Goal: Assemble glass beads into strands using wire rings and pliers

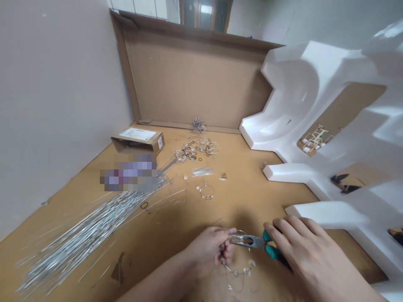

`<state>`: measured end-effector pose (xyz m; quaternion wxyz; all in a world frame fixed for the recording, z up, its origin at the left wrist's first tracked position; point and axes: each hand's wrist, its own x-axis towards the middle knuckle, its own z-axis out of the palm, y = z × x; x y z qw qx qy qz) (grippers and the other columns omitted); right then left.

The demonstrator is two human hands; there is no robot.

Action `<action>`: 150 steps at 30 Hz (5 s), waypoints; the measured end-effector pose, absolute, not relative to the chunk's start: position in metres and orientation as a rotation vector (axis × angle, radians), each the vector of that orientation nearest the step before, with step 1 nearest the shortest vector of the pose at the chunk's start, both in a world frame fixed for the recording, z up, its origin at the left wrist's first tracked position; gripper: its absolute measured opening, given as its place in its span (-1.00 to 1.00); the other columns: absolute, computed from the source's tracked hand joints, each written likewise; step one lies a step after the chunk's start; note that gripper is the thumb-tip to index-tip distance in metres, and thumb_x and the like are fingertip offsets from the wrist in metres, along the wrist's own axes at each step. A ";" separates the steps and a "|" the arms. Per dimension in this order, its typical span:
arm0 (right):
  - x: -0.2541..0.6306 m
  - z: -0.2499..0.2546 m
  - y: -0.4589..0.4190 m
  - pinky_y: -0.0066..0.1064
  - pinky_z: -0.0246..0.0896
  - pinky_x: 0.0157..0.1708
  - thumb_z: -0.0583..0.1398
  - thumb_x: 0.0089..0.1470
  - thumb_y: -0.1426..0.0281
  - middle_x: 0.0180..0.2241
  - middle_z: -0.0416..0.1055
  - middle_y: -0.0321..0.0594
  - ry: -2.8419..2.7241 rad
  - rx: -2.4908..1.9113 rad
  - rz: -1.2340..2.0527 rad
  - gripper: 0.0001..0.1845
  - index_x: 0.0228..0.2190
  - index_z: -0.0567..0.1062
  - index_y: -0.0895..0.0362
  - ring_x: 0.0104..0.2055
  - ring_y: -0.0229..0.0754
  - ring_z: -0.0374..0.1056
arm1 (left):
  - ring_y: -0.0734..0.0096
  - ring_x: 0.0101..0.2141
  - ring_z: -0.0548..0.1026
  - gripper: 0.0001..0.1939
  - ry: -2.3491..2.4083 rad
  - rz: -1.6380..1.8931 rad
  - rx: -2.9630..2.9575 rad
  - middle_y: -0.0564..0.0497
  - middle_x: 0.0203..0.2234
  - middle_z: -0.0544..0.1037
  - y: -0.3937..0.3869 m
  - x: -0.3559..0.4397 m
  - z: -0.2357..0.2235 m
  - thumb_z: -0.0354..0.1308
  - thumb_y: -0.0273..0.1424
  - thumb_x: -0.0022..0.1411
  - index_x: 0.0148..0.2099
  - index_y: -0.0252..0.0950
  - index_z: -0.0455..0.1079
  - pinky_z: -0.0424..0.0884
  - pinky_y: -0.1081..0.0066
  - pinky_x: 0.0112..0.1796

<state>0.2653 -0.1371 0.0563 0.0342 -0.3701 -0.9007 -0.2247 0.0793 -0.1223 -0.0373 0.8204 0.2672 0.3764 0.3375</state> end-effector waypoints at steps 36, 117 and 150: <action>0.271 0.054 -0.145 -0.16 0.06 -0.35 -0.03 -0.09 0.54 -0.38 0.35 -0.14 -2.825 -1.143 -0.742 -0.67 -0.24 0.33 0.13 -0.27 0.01 0.22 | 0.63 -0.69 0.01 -0.79 0.517 0.552 0.241 0.19 -0.76 0.11 -0.126 0.075 -0.033 -0.02 -0.36 0.16 -0.49 -0.33 0.18 -0.04 0.57 -0.58; 0.285 0.045 -0.142 -0.39 -0.01 -0.50 0.08 -0.19 0.47 -0.57 0.29 -0.29 -2.721 -1.371 -0.278 -0.92 -0.52 0.34 0.08 -0.51 -0.19 0.23 | 0.50 -0.61 0.37 -0.86 0.821 0.917 0.676 0.12 -0.64 0.38 -0.138 0.087 -0.025 0.02 -0.32 0.08 -0.40 -0.28 0.18 0.24 0.45 -0.47; 0.292 0.042 -0.137 -0.29 0.01 -0.39 -0.10 0.01 0.55 -0.42 0.34 -0.14 -2.663 -1.244 -0.605 -0.71 -0.35 0.38 0.13 -0.38 -0.10 0.21 | 0.51 -0.58 0.38 -0.74 0.930 0.942 0.757 0.10 -0.63 0.38 -0.131 0.083 -0.025 0.17 -0.24 -0.06 -0.47 -0.34 0.27 0.29 0.43 -0.43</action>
